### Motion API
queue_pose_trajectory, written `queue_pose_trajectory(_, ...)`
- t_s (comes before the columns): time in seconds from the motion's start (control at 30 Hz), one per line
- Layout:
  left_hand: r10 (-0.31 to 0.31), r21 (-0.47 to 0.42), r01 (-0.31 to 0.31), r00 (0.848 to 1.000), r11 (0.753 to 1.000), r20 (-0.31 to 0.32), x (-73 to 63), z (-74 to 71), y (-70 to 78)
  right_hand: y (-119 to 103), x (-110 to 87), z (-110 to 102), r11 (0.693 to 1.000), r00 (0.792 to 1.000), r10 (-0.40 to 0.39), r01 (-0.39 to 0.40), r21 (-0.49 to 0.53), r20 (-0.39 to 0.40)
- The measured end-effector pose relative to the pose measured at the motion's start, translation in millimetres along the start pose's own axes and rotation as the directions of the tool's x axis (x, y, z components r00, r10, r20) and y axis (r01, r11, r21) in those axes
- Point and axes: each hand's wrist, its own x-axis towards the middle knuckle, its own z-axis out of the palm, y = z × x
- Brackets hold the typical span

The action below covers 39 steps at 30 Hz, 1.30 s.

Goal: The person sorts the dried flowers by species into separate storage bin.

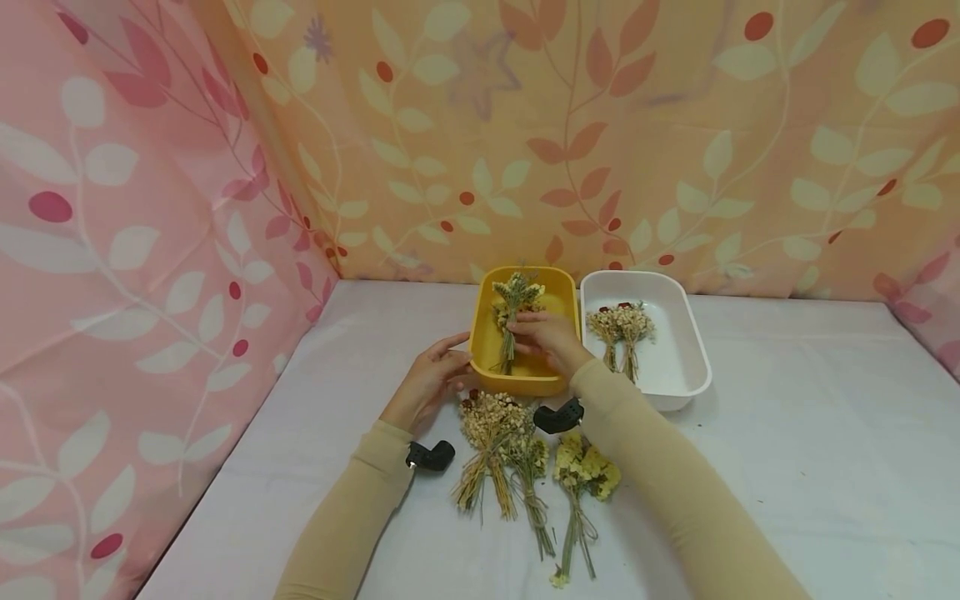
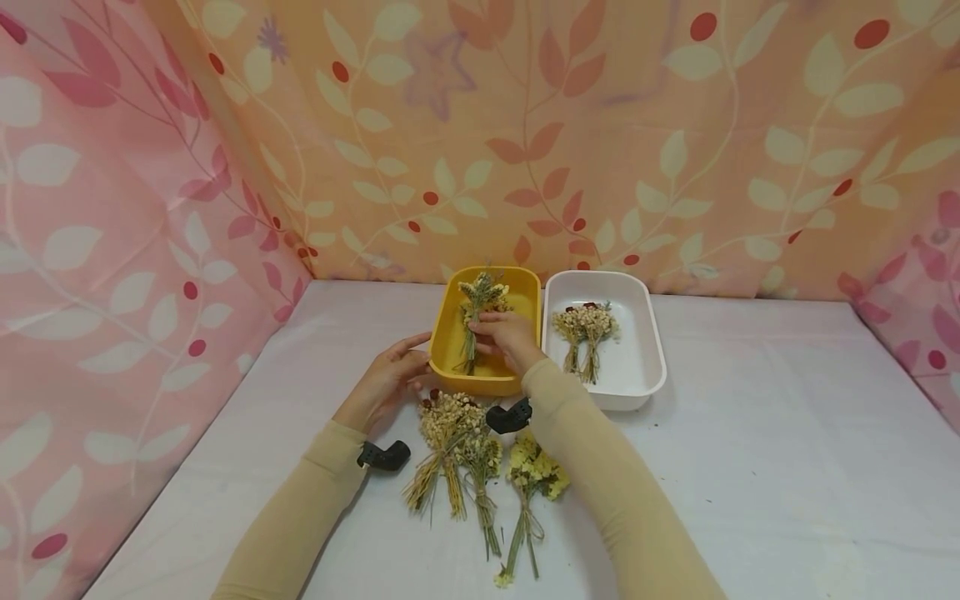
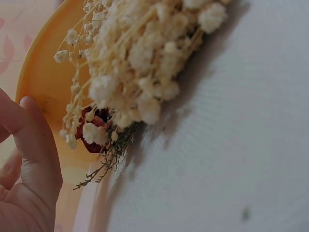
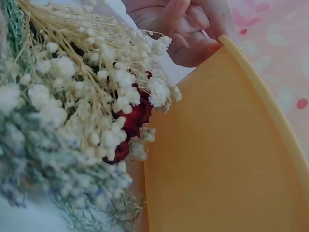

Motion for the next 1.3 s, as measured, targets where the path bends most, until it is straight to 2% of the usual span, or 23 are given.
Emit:
queue_pose_trajectory(0.23,0.011,0.004,-0.011,1.000,1.000,-0.004,-1.0,0.8,1.0,2.2,2.6,-0.5,1.000,1.000,0.005,-0.004,-0.028,0.012)
queue_pose_trajectory(0.67,0.007,0.017,-0.007,1.000,1.000,-0.004,-2.0,-1.0,0.0,4.6,7.7,1.4,0.997,0.999,0.047,-0.048,-0.057,-0.012)
queue_pose_trajectory(0.93,0.003,0.009,-0.002,1.000,1.000,-0.007,-2.8,1.1,0.8,5.7,6.2,1.3,0.992,0.998,0.059,-0.062,-0.110,-0.029)
queue_pose_trajectory(1.3,0.003,0.001,-0.003,1.000,1.000,-0.012,-3.0,2.6,1.3,5.9,5.4,-0.5,0.990,0.997,0.066,-0.068,-0.121,-0.026)
